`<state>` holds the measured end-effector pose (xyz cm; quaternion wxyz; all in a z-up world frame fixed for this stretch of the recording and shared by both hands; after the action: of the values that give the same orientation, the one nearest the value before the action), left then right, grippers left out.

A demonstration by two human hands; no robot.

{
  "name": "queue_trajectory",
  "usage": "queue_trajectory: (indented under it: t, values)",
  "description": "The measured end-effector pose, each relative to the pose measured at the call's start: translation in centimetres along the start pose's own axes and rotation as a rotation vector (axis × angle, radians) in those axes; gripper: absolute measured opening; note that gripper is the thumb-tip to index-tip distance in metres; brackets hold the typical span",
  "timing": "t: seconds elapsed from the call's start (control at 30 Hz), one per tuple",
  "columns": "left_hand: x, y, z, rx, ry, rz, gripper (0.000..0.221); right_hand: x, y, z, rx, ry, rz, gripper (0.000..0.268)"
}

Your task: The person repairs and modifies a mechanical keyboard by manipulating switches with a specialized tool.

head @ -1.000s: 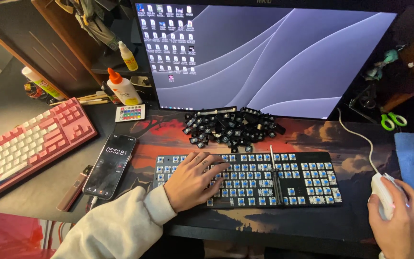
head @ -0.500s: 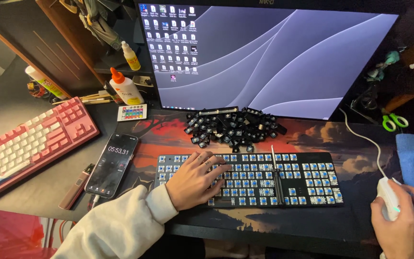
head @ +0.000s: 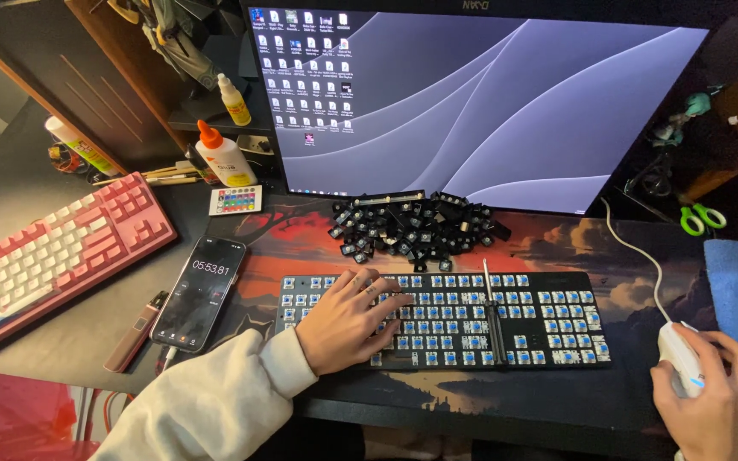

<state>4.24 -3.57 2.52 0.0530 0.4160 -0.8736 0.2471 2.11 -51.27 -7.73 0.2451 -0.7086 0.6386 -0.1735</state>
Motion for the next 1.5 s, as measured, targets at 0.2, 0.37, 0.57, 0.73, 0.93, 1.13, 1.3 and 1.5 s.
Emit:
queue_trajectory:
  t: [0.2,0.37,0.57,0.73,0.93,1.13,1.3,1.5]
  values:
    - [0.0,0.1,0.1,0.001,-0.019,-0.006,0.035,-1.2,-0.8,-1.0,-0.005,-0.058,0.021,0.040]
    - [-0.2,0.3,0.5,0.002,-0.020,-0.016,0.040,-2.4,-1.6,-2.1,-0.002,-0.050,0.023,0.043]
    - [0.3,0.0,0.0,-0.050,-0.038,-0.051,0.073,-3.6,-2.6,-3.3,0.027,-0.095,0.035,0.044]
    - [0.0,0.4,0.3,-0.119,-0.028,-0.053,0.104,-2.5,-2.2,-2.4,0.050,-0.090,-0.029,0.040]
    - [-0.4,0.9,1.0,-0.145,-0.041,-0.057,0.114,-0.5,-1.1,-0.8,0.023,-0.165,-0.080,0.035]
    - [-0.6,1.1,1.5,-0.115,-0.054,-0.070,0.116,5.6,1.7,4.7,0.064,-0.256,-0.052,0.037]
    - [-0.6,1.1,1.7,-0.131,-0.072,-0.070,0.118,6.7,2.1,6.3,0.107,-0.419,0.014,0.041]
    - [-1.7,1.3,-0.6,-0.015,-0.097,-0.081,0.110,27.9,11.9,25.4,0.075,-0.773,0.110,0.038]
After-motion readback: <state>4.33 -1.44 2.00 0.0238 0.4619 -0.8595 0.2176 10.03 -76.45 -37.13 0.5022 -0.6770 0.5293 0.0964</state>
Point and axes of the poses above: each hand's wrist, its own y-axis away from the middle knuckle, its own z-axis out of the palm, x = y × z, the point moved 6 cm from there along -y, towards the middle knuckle, and after that the axes turned 6 degrees about -z, right-handed, at the moved point
